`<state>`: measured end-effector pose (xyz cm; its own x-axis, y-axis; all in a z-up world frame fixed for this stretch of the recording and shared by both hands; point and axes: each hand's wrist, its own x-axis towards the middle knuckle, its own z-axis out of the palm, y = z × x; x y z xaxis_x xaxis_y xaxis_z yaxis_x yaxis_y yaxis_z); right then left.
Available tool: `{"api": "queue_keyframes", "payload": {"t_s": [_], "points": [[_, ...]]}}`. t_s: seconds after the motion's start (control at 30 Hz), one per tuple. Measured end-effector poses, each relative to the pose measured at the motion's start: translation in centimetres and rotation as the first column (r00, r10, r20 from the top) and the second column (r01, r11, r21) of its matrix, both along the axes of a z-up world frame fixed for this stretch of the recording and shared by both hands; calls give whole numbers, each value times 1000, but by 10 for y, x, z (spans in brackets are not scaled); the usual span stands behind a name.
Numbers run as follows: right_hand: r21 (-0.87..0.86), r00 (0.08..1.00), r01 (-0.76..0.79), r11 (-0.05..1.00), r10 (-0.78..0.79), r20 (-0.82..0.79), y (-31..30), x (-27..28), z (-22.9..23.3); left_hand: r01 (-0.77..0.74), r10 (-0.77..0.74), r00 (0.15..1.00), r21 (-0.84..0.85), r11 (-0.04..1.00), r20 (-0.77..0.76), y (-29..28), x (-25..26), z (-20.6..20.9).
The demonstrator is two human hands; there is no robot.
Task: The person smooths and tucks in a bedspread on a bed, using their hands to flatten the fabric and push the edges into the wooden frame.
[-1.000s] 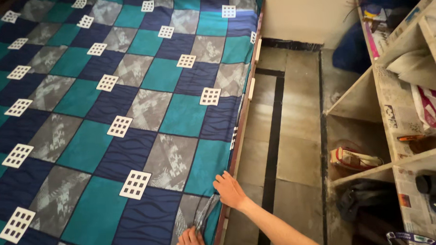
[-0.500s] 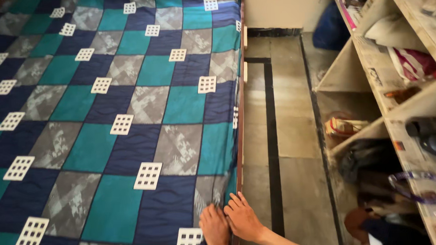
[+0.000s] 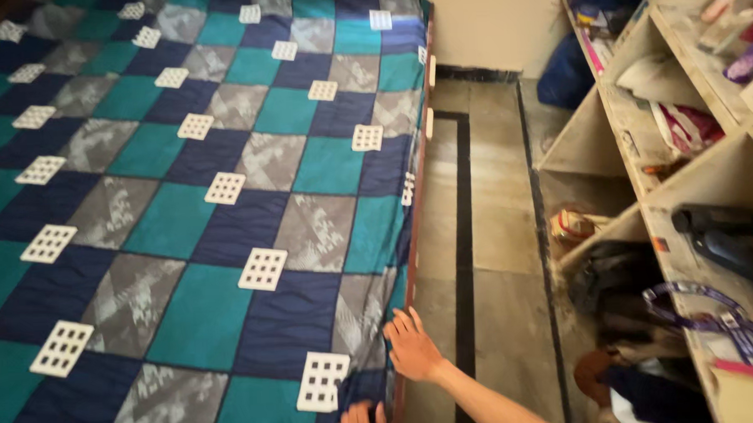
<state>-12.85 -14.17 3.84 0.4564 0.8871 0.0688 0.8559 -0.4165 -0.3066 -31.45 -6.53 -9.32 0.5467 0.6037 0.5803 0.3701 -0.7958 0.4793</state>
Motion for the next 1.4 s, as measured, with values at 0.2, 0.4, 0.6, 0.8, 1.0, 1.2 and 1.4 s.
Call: {"api": "queue_keyframes", "payload": {"t_s": [0.2,0.4,0.6,0.8,1.0,1.2,1.4], "points": [[25,999,-20,999,19,26,-11,-61,11,49,-53,987,-31,998,-151,-2,-6,4],[134,982,128,983,-144,123,-20,-128,-7,108,-120,961,-59,992,-249,-5,-13,29],[110,950,257,960,-272,151,-12,-146,-23,163,-217,924,-189,968,-314,3,-24,89],[-87,958,278,956,-271,91,-7,-152,-1,353,-389,908,-216,910,-155,4,-77,132],[-32,941,283,959,-272,200,-7,-147,-8,273,-339,898,-251,929,-281,-6,-113,129],[-15,955,160,987,-151,256,-17,-171,2,300,-345,922,-241,923,-173,-6,-115,102],[222,986,79,972,-108,124,-43,-203,9,251,-295,951,-320,913,-97,-14,-109,90]]}}
